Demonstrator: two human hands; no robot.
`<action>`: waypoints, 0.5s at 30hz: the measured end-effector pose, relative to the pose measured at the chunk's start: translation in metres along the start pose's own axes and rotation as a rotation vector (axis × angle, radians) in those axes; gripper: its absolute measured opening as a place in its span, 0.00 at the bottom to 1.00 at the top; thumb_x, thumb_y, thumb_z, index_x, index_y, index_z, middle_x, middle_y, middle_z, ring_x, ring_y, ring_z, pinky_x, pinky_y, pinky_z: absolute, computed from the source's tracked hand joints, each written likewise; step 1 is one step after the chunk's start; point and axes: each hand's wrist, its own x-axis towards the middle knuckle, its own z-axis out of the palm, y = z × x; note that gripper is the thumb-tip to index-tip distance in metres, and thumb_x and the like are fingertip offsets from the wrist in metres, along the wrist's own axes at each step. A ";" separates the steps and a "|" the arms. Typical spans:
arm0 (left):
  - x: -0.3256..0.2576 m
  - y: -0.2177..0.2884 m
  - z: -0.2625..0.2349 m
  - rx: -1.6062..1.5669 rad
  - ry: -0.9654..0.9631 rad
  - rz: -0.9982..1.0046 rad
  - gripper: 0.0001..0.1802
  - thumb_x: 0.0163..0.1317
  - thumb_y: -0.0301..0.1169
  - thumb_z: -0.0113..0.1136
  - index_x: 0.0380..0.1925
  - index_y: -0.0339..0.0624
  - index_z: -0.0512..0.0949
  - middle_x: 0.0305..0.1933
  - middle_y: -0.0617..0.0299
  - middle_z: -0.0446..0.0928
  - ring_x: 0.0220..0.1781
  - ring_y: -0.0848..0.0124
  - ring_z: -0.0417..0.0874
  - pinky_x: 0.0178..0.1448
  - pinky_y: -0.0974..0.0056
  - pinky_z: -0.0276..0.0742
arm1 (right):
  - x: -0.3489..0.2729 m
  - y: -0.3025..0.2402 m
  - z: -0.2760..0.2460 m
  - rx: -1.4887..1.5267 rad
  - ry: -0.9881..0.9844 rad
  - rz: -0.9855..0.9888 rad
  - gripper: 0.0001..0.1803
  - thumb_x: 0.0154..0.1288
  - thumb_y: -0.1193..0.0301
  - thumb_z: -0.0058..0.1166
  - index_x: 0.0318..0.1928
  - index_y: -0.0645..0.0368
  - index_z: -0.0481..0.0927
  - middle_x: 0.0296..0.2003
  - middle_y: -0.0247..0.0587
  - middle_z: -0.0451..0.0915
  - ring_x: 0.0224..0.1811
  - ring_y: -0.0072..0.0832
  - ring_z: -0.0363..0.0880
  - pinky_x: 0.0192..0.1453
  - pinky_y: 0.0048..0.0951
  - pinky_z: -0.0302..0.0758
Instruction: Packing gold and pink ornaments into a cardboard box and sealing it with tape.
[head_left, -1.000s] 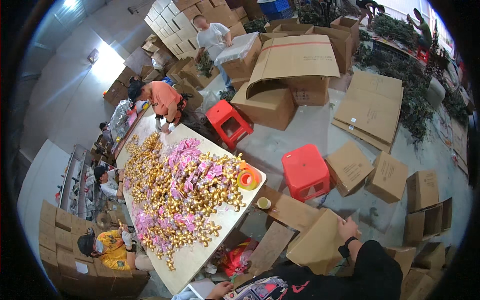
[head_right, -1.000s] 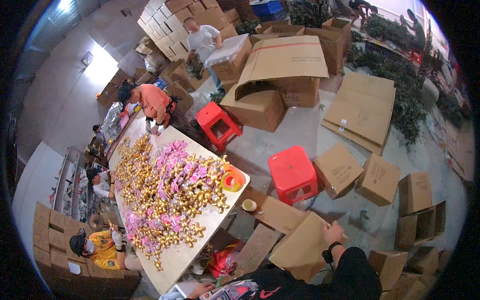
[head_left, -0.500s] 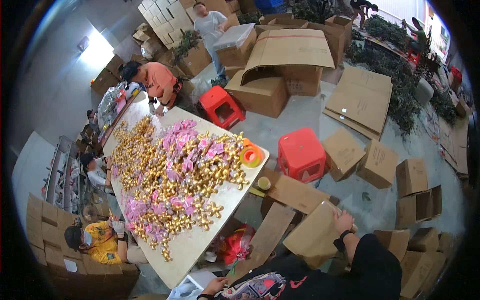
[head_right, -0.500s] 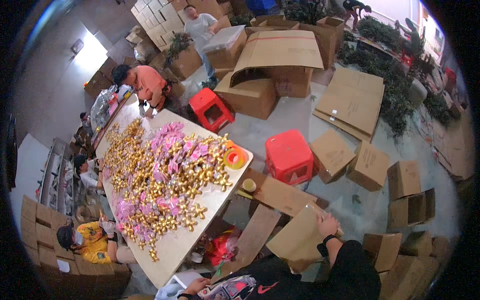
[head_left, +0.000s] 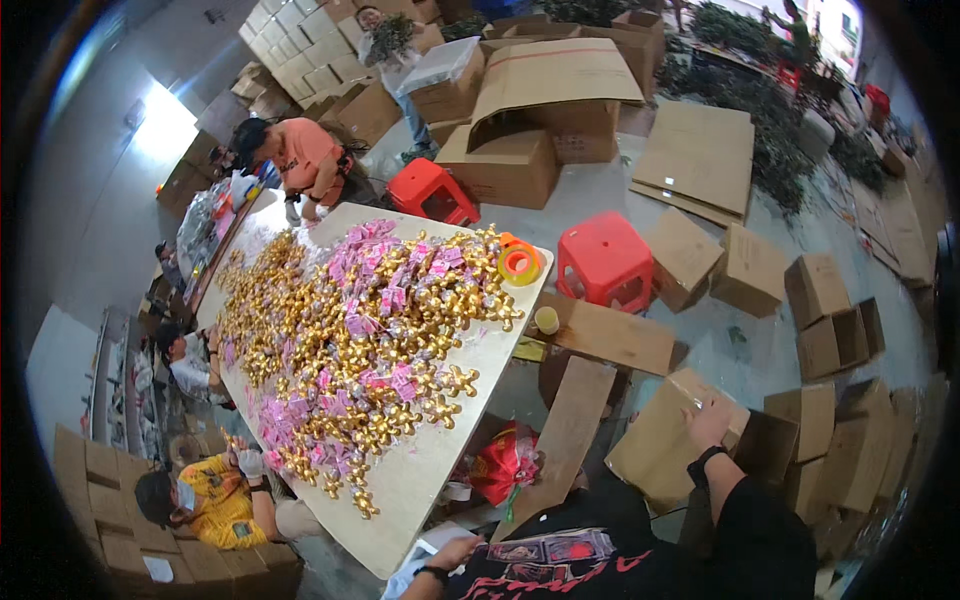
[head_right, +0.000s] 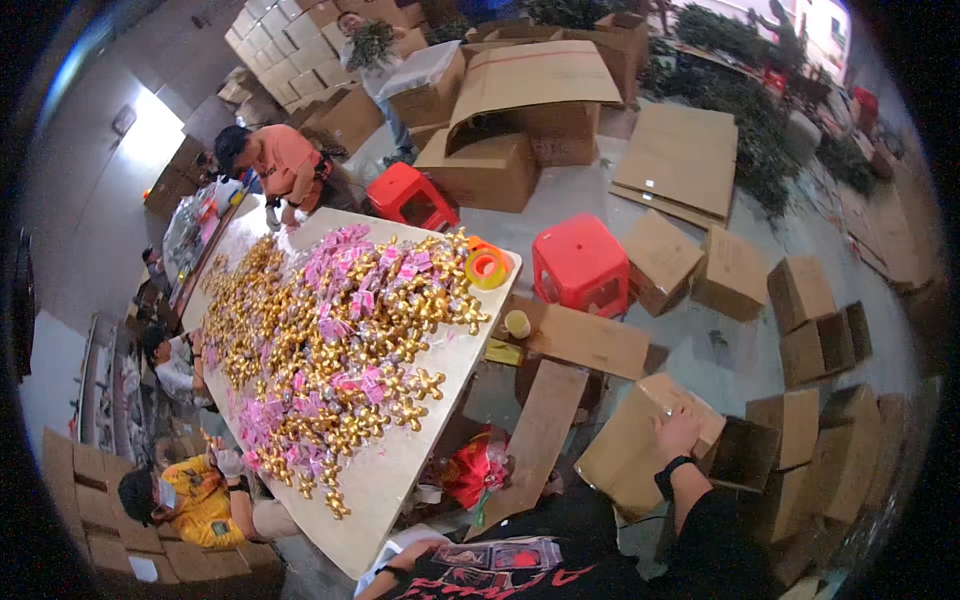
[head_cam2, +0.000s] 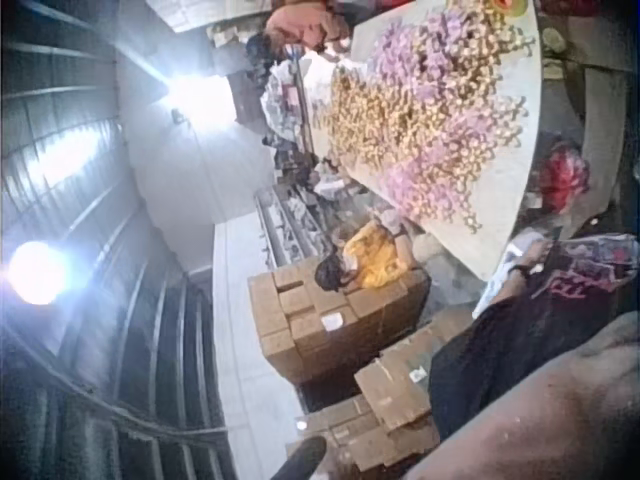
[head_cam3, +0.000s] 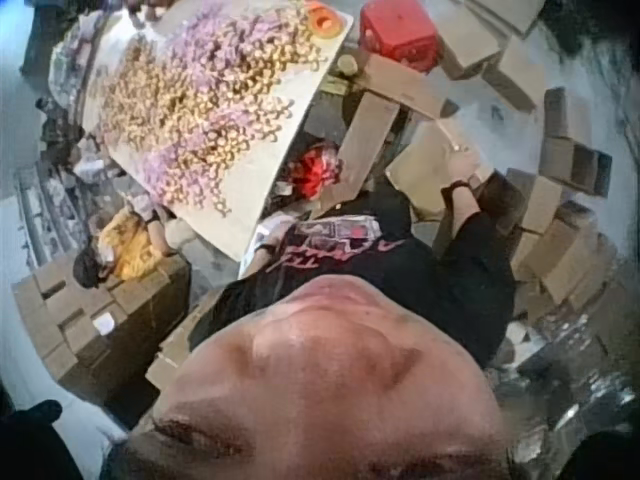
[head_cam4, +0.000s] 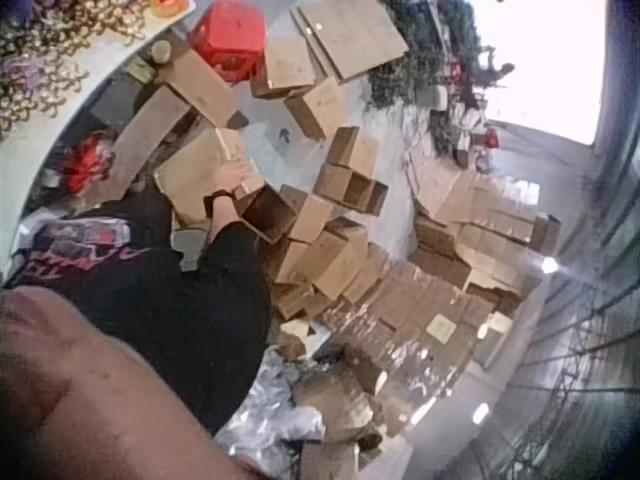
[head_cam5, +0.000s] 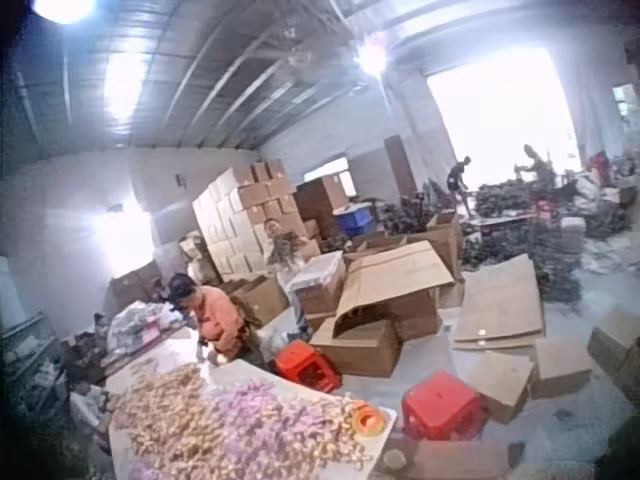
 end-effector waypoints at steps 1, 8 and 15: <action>0.020 0.015 -0.002 -0.171 0.006 -0.069 0.26 0.68 0.49 0.51 0.55 0.41 0.75 0.51 0.56 0.80 0.48 0.65 0.82 0.51 0.62 0.76 | -0.012 0.009 0.002 0.000 -0.001 0.022 0.37 0.61 0.44 0.53 0.57 0.63 0.72 0.50 0.49 0.76 0.54 0.43 0.72 0.61 0.45 0.64; 0.082 0.201 -0.026 -0.340 -0.041 0.046 0.20 0.71 0.41 0.50 0.53 0.38 0.74 0.49 0.55 0.80 0.48 0.65 0.82 0.54 0.60 0.78 | -0.089 0.062 0.028 -0.030 0.195 0.262 0.26 0.64 0.52 0.52 0.51 0.59 0.76 0.50 0.47 0.75 0.54 0.42 0.73 0.59 0.46 0.66; 0.101 0.191 -0.049 -0.228 -0.052 -0.115 0.22 0.70 0.42 0.47 0.58 0.40 0.70 0.53 0.51 0.77 0.51 0.59 0.80 0.56 0.55 0.77 | -0.242 0.133 0.218 0.085 -0.395 0.561 0.10 0.63 0.66 0.51 0.38 0.55 0.84 0.37 0.49 0.80 0.42 0.46 0.77 0.46 0.44 0.74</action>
